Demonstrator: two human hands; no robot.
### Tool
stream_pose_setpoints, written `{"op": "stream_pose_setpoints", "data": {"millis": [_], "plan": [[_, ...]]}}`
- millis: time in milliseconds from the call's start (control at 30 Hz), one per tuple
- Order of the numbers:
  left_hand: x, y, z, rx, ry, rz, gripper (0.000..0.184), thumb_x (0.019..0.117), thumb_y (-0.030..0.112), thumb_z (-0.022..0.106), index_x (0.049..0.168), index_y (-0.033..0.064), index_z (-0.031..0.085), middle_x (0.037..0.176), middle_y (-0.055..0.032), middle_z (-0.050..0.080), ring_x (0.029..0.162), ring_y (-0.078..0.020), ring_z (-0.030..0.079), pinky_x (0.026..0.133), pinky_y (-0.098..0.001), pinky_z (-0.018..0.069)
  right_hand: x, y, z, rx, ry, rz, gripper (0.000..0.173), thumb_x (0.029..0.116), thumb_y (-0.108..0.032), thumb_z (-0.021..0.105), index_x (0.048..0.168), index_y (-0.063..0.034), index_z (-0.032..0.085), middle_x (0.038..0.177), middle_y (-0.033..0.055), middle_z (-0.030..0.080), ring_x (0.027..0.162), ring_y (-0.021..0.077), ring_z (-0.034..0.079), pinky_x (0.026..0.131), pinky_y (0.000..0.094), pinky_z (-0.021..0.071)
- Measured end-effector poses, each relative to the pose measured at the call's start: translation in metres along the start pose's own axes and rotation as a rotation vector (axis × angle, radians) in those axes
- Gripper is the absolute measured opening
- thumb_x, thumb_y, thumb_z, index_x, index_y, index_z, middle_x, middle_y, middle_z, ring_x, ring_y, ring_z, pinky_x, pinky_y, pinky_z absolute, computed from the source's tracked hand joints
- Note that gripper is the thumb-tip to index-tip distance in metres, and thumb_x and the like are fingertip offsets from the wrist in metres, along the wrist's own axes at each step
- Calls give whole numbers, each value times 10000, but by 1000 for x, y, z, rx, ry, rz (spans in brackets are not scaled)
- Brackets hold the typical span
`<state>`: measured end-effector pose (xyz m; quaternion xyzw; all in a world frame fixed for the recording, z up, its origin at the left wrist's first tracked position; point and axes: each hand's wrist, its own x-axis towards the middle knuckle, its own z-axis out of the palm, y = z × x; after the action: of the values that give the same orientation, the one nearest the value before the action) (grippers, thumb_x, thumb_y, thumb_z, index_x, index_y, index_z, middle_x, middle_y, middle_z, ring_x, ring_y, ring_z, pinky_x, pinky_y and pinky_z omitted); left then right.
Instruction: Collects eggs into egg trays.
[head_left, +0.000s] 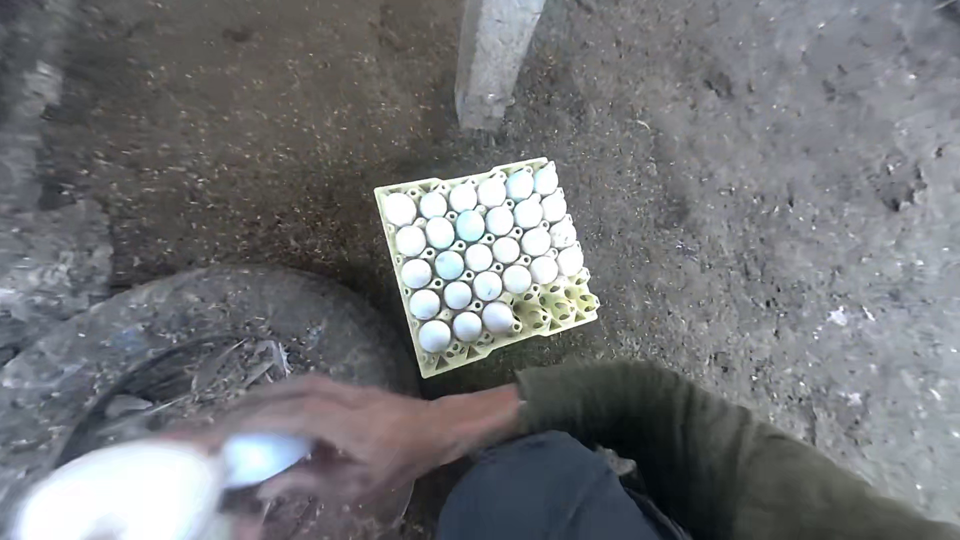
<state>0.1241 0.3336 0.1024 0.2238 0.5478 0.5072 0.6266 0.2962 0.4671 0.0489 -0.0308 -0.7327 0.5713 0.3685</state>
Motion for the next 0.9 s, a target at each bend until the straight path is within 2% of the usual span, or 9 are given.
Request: {"op": "stream_pose_setpoints", "data": {"millis": [33, 100, 167, 267, 433, 567, 700, 800, 900], "plan": [[18, 6, 32, 67, 46, -1, 470, 799, 595, 750, 1076, 225, 664, 917, 49, 747, 731, -85, 720, 599, -236, 596, -15, 0, -20, -33, 71, -9, 436, 880, -56, 752, 1232, 162, 617, 1265, 317, 632, 1208, 371, 633, 1062, 434, 521], [53, 2, 63, 181, -29, 7, 558, 827, 622, 726, 1221, 238, 634, 1046, 59, 748, 762, -99, 718, 606, -273, 616, -48, -1, -63, -155, 206, 49, 425, 876, -114, 757, 1218, 105, 632, 1222, 269, 666, 1161, 297, 663, 1016, 396, 557], [89, -1, 93, 377, -77, 40, 538, 840, 567, 720, 1221, 199, 628, 1077, 46, 747, 745, -91, 714, 596, -262, 608, -82, -5, -106, -390, 322, 220, 465, 830, -126, 796, 1220, 66, 634, 1170, 218, 689, 1066, 214, 692, 906, 333, 602], [129, -4, 131, 800, -126, 140, 553, 813, 552, 741, 1221, 185, 668, 1014, 70, 729, 877, -20, 700, 769, -255, 601, -119, -7, -151, -643, 365, 595, 522, 835, -191, 813, 1243, 57, 600, 1137, 211, 696, 919, 221, 718, 781, 361, 617], [179, -22, 187, 1233, -217, 478, 545, 844, 530, 728, 1195, 112, 719, 975, -113, 731, 841, -292, 712, 694, -543, 566, -141, -4, -171, -768, 265, 785, 406, 907, -188, 728, 1227, 45, 637, 1279, 265, 619, 1064, 334, 686, 873, 440, 593], [201, -28, 233, 1552, -301, 526, 462, 862, 447, 760, 1182, 115, 724, 907, -156, 693, 754, -363, 696, 572, -537, 532, -162, -8, -183, -807, 338, 629, 285, 945, -163, 675, 1160, 24, 689, 1200, 232, 658, 926, 227, 699, 788, 316, 598], [214, -40, 277, 1751, -466, 355, 473, 914, 347, 741, 1295, 80, 655, 1102, -192, 689, 956, -399, 681, 720, -545, 526, -188, -25, -213, -904, 571, 554, 227, 914, -70, 626, 1085, 62, 694, 1076, 217, 653, 772, 143, 662, 679, 250, 583], [223, -44, 302, 1869, -579, 160, 476, 929, 235, 738, 1337, 32, 599, 1256, -216, 640, 1083, -425, 642, 809, -563, 513, -201, -26, -230, -937, 723, 500, 215, 922, -73, 590, 1057, 73, 673, 1048, 198, 624, 787, 110, 633, 696, 218, 568], [223, -42, 315, 1906, -600, 147, 442, 939, 196, 720, 1333, 31, 603, 1233, -223, 636, 1076, -425, 638, 797, -551, 512, -207, -27, -236, -913, 805, 441, 203, 936, -90, 584, 1073, 42, 656, 1063, 165, 605, 829, 93, 630, 731, 215, 571]]}}
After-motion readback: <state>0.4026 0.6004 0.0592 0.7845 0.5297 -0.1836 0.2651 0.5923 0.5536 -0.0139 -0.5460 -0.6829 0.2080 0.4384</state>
